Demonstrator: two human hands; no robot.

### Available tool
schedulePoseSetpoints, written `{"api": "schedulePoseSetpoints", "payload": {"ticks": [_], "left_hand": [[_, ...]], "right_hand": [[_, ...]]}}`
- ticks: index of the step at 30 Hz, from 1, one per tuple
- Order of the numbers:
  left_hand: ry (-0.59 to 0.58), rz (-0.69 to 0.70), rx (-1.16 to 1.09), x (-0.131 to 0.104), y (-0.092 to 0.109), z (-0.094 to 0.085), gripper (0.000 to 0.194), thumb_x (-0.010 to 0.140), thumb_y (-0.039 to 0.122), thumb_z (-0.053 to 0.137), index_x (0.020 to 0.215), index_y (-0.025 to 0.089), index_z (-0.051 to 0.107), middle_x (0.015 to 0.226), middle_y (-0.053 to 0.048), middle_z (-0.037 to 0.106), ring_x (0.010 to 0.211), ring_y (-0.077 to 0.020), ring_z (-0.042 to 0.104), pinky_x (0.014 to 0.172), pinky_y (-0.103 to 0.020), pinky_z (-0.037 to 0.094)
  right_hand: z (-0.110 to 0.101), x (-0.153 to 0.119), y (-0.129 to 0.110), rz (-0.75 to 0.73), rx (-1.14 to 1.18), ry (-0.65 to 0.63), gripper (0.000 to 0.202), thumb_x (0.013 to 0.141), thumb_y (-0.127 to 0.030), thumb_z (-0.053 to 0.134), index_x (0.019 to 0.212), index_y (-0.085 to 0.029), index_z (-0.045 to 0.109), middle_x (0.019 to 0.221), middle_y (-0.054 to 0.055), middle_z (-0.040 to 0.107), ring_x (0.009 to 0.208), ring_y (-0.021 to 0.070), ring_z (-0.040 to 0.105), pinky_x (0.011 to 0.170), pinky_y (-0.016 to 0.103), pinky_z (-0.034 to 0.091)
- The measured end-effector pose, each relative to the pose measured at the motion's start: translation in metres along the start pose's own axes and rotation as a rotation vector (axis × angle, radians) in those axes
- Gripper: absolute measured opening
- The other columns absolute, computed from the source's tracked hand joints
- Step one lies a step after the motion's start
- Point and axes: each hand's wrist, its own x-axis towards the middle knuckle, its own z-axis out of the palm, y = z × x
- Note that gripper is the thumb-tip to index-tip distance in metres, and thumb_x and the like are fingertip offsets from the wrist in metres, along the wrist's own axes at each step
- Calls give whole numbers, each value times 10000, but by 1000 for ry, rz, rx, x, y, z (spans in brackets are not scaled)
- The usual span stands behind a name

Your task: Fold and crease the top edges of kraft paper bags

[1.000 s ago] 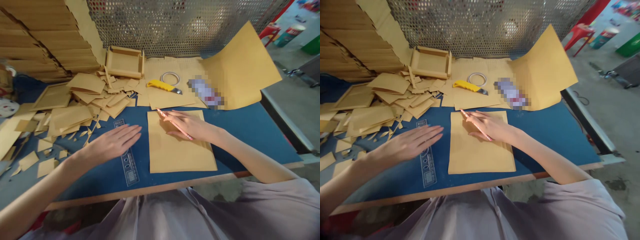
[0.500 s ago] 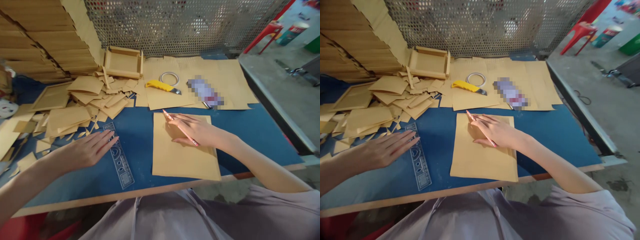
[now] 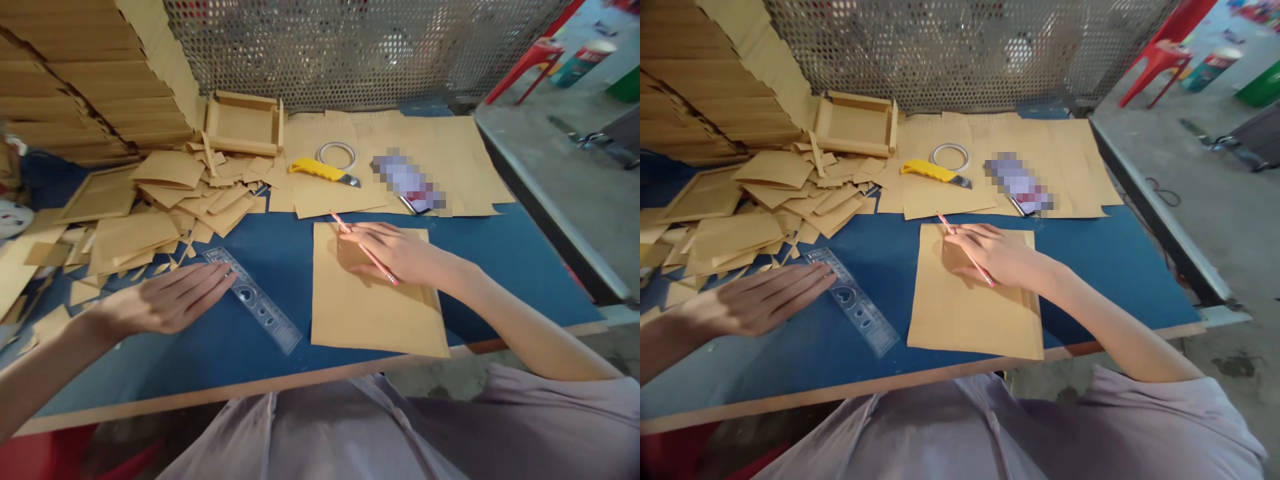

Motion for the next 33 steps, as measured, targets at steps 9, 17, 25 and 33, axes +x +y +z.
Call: {"api": "schedulePoseSetpoints", "payload": {"ticks": [9, 17, 25, 33], "left_hand": [[212, 248, 65, 57, -13, -15, 411, 887, 176, 670, 1272, 303, 608, 1129, 44, 728, 926, -181, 734, 782, -345, 659], [176, -52, 178, 63, -15, -36, 569, 1021, 82, 368, 1520, 330, 256, 1282, 4, 660, 1211, -169, 605, 1074, -421, 497], [207, 589, 442, 114, 25, -7, 268, 954, 97, 488, 1115, 144, 697, 986, -67, 759, 837, -137, 717, 708, -225, 603], [207, 475, 465, 147, 87, 27, 245, 892, 57, 540, 1080, 33, 695, 832, -91, 736, 750, -165, 674, 637, -247, 555]], "right_hand": [[10, 4, 6, -100, -22, 119, 400, 956, -379, 536, 1279, -144, 557, 1272, 156, 652, 1244, 283, 558, 989, 474, 465], [11, 6, 5, -76, 106, 119, 251, 966, -353, 523, 1081, -202, 687, 1166, 89, 716, 1108, 242, 650, 953, 410, 492], [-5, 2, 4, 238, 478, 51, 340, 1014, -316, 379, 1186, -206, 650, 768, 2, 724, 584, 118, 632, 639, 235, 514], [-7, 3, 1, 99, 464, 7, 287, 942, -236, 558, 1208, -227, 664, 1286, 50, 670, 1228, 213, 606, 1042, 361, 490]]}}
